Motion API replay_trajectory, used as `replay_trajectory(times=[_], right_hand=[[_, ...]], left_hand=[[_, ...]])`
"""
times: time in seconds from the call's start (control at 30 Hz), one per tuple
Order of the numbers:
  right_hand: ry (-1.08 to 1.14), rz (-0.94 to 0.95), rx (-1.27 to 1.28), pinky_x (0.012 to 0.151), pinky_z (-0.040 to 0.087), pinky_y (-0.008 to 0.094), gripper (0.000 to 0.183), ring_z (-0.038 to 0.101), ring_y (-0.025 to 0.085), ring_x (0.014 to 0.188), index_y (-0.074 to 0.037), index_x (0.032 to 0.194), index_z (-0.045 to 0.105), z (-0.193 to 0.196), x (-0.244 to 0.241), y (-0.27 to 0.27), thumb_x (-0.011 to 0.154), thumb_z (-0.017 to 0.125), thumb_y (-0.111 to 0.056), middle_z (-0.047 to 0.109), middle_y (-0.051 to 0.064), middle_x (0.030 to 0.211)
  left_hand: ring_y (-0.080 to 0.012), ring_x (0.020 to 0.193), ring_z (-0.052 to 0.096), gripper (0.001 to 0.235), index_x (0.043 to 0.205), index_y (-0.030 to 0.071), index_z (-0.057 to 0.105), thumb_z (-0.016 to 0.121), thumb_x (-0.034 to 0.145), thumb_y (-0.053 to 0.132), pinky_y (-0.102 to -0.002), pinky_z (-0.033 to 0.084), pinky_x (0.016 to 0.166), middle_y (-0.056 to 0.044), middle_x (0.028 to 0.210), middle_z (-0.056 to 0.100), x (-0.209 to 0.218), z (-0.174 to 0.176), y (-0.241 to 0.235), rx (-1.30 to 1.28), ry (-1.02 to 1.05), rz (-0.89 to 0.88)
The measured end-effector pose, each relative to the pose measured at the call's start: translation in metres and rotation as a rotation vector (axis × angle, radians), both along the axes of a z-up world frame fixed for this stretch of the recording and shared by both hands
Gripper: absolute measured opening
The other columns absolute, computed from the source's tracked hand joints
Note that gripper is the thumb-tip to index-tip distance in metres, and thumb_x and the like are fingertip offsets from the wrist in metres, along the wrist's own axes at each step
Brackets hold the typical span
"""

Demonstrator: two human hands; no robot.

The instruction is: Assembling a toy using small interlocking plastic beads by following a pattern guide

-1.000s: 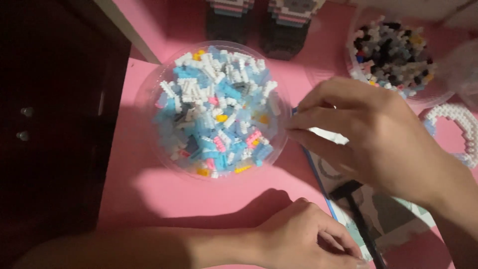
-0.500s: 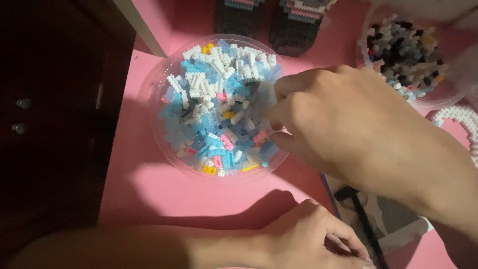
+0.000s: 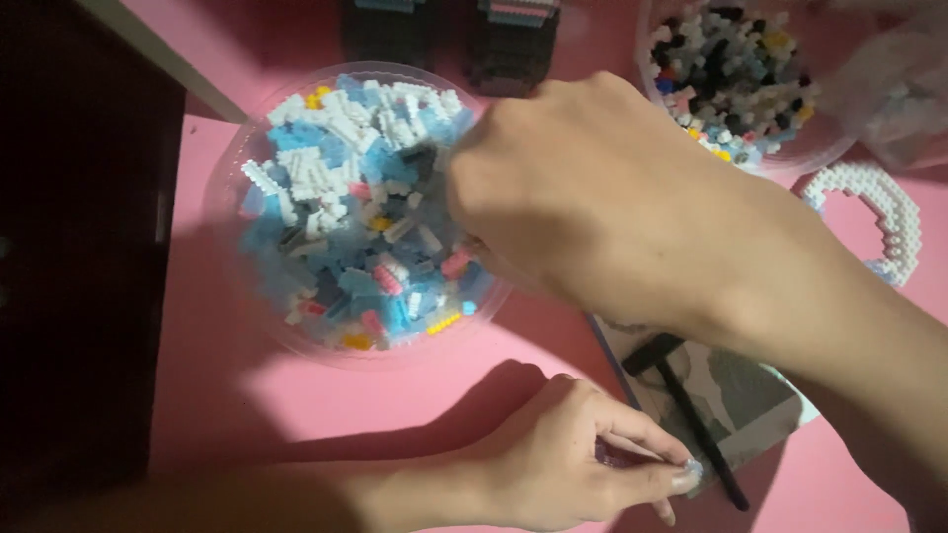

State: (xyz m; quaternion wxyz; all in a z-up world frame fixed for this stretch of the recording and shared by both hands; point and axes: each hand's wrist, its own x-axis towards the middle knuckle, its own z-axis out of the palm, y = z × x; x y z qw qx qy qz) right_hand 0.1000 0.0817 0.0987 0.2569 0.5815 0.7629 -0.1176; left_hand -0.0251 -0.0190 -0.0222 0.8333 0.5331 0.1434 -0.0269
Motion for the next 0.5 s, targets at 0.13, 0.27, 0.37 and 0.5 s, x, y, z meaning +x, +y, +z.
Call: replay_trajectory(times=[0.13,0.27,0.37,0.5], right_hand=[[0.006,0.046,-0.029,0.049,0.044,0.054,0.031,0.058,0.045,0.060,-0.008,0.064,0.056,-0.003,0.000,0.006,0.092,0.057,-0.020,0.063,0.017,0.067],[0.150,0.058,0.068,0.053,0.052,0.061,0.027,0.067,0.051,0.069,-0.009,0.078,0.069,-0.009,0.017,0.000,0.094,0.061,-0.029,0.070,0.018,0.074],[0.521,0.137,0.166,0.051,0.035,0.051,0.024,0.037,0.037,0.059,-0.012,0.067,0.049,0.002,0.064,-0.015,0.081,0.065,-0.024,0.050,0.007,0.064],[0.587,-0.081,0.273,0.061,0.045,0.042,0.013,0.054,0.028,0.070,-0.013,0.078,0.060,0.007,0.140,-0.091,0.083,0.068,-0.023,0.062,0.004,0.078]], left_hand=[[-0.0023,0.088,0.073,0.029,0.112,0.000,0.080,0.074,0.095,0.023,-0.018,0.061,0.092,-0.007,0.089,0.079,0.001,0.002,0.001,-0.020,0.040,0.012],[-0.0040,0.085,0.074,0.027,0.110,0.000,0.079,0.075,0.094,0.021,-0.018,0.062,0.094,-0.008,0.089,0.079,0.003,0.001,0.000,-0.068,0.062,0.017],[-0.0085,0.085,0.077,0.023,0.108,-0.002,0.079,0.075,0.096,0.017,-0.019,0.062,0.095,-0.009,0.087,0.079,0.006,0.004,0.002,-0.068,0.063,0.048],[-0.0103,0.083,0.076,0.024,0.109,-0.001,0.079,0.073,0.096,0.018,-0.019,0.061,0.092,-0.011,0.094,0.081,0.011,0.009,0.012,-0.198,0.164,-0.032]])
